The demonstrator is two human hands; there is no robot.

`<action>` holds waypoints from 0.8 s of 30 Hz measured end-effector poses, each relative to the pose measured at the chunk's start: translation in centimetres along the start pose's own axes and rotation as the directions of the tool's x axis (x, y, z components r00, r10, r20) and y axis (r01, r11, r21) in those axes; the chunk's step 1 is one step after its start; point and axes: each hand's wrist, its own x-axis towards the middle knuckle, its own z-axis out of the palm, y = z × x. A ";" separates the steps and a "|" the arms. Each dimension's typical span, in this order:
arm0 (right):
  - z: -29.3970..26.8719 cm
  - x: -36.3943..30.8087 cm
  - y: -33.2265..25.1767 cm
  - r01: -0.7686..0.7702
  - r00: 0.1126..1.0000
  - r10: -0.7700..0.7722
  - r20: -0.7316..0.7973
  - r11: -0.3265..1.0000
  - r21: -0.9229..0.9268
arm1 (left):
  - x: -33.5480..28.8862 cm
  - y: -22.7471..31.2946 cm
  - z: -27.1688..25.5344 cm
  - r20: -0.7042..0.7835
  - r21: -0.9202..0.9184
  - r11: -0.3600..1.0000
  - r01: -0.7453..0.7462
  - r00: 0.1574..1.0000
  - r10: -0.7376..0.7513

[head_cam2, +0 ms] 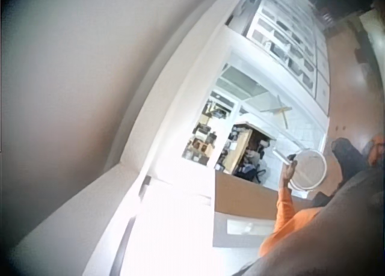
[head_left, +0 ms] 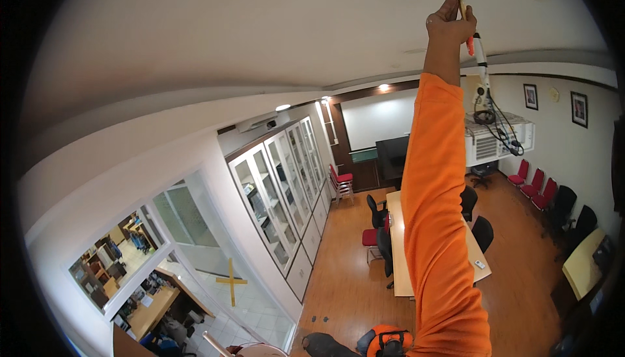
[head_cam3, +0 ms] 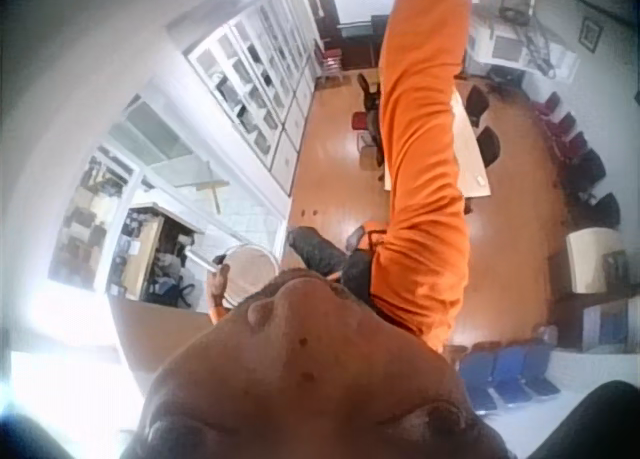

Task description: The person paints a ceiling using a paintbrush and a bucket of white paint. They repeatedly dip the brush into the bucket and apply paint to the ceiling surface in a conference room setting.

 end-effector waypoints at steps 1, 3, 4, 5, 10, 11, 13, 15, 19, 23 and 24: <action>-0.4 -0.6 1.5 -0.033 0.999 0.032 0.034 0.999 0.017 | 0.5 -0.9 -0.2 0.008 -0.018 1.000 -0.006 1.000 0.006; -3.0 -1.4 5.3 -0.079 0.993 0.075 0.094 0.996 0.049 | 1.9 -2.0 -0.4 0.034 -0.033 0.999 -0.016 0.999 0.017; -4.5 -2.6 7.9 -0.063 0.996 0.062 0.067 0.998 0.006 | 2.9 -3.3 0.1 -0.012 -0.117 0.991 0.071 0.997 -0.073; -5.5 -4.2 10.4 -0.038 0.998 0.040 0.044 0.998 -0.041 | 4.1 -2.1 0.8 0.012 -0.055 0.998 0.033 0.999 -0.032; -6.5 -11.4 12.1 -0.267 0.961 0.271 -0.053 0.960 0.083 | 8.7 5.8 4.0 0.058 0.196 0.947 -0.254 0.967 0.247; -6.8 -12.4 11.3 -0.275 0.961 0.275 -0.034 0.961 0.004 | 9.4 6.5 5.0 0.039 0.185 0.939 -0.290 0.957 0.288; -8.5 -16.1 9.3 -0.304 0.952 0.303 -0.029 0.941 -0.150 | 9.2 7.7 6.8 -0.016 0.171 0.929 -0.327 0.942 0.335; -10.5 -19.7 6.3 -0.362 0.918 0.395 0.021 0.860 -0.360 | 9.8 8.1 8.1 -0.085 0.148 0.980 -0.132 0.986 0.146; -14.6 -27.0 -3.8 -0.476 0.800 0.597 -0.055 0.578 -0.663 | 11.6 7.4 11.8 -0.047 0.226 0.947 -0.227 0.969 0.244; -19.2 -36.8 -13.3 -0.554 0.552 0.780 -0.295 0.078 -0.829 | 10.7 10.6 13.8 0.010 0.040 0.980 -0.194 0.981 0.194; -18.7 -38.3 -15.2 -0.413 0.473 0.805 -0.357 -0.156 -0.898 | 11.1 9.4 14.3 0.038 0.024 0.958 -0.285 0.958 0.284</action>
